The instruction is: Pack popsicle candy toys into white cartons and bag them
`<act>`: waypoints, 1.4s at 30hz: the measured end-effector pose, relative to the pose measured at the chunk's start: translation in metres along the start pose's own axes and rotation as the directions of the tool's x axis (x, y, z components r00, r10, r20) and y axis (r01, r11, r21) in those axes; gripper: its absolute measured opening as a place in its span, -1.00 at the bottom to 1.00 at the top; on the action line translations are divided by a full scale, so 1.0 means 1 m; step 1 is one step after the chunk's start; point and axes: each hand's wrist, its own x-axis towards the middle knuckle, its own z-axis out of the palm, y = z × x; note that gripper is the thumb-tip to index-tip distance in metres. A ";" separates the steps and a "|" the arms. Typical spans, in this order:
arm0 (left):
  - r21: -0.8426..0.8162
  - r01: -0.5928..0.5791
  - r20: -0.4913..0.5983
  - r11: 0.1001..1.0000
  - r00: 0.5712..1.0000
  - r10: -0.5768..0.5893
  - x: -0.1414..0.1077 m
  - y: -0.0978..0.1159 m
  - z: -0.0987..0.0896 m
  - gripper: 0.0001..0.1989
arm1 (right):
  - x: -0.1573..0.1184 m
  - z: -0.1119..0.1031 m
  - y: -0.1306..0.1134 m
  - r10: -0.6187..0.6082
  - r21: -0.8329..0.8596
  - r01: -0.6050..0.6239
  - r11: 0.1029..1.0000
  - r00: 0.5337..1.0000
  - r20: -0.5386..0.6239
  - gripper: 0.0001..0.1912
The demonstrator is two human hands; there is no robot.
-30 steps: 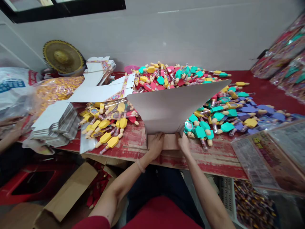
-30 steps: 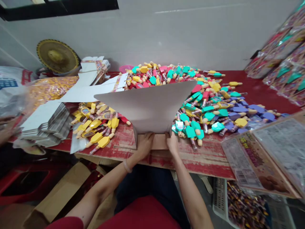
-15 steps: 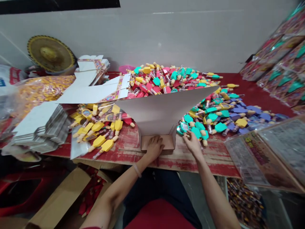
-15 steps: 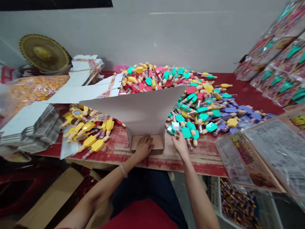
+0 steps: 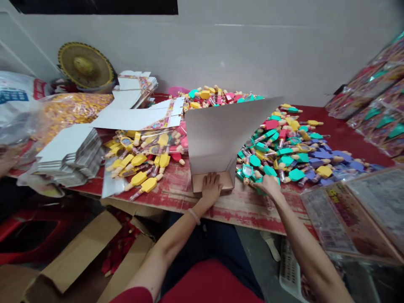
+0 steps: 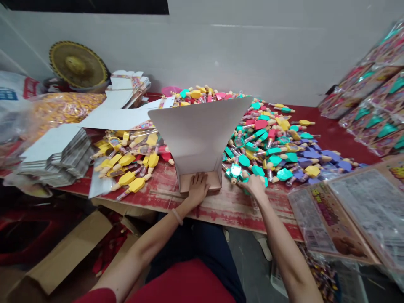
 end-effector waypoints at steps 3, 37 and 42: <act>-0.003 -0.097 -0.032 0.995 0.995 0.097 -0.006 -0.001 0.006 -0.44 | -0.025 -0.033 0.005 -0.107 0.369 0.118 0.922 0.993 -0.049 -0.60; -0.638 -0.017 -0.498 0.770 0.772 -0.396 0.018 -0.048 -0.127 -0.42 | -0.053 0.028 -0.248 -0.619 0.494 0.506 0.707 0.780 0.088 -0.81; -0.794 -0.020 -0.242 0.607 0.927 -0.286 0.069 -0.053 -0.141 -0.52 | -0.050 0.031 -0.248 -0.608 0.538 0.483 0.690 0.791 0.070 -0.77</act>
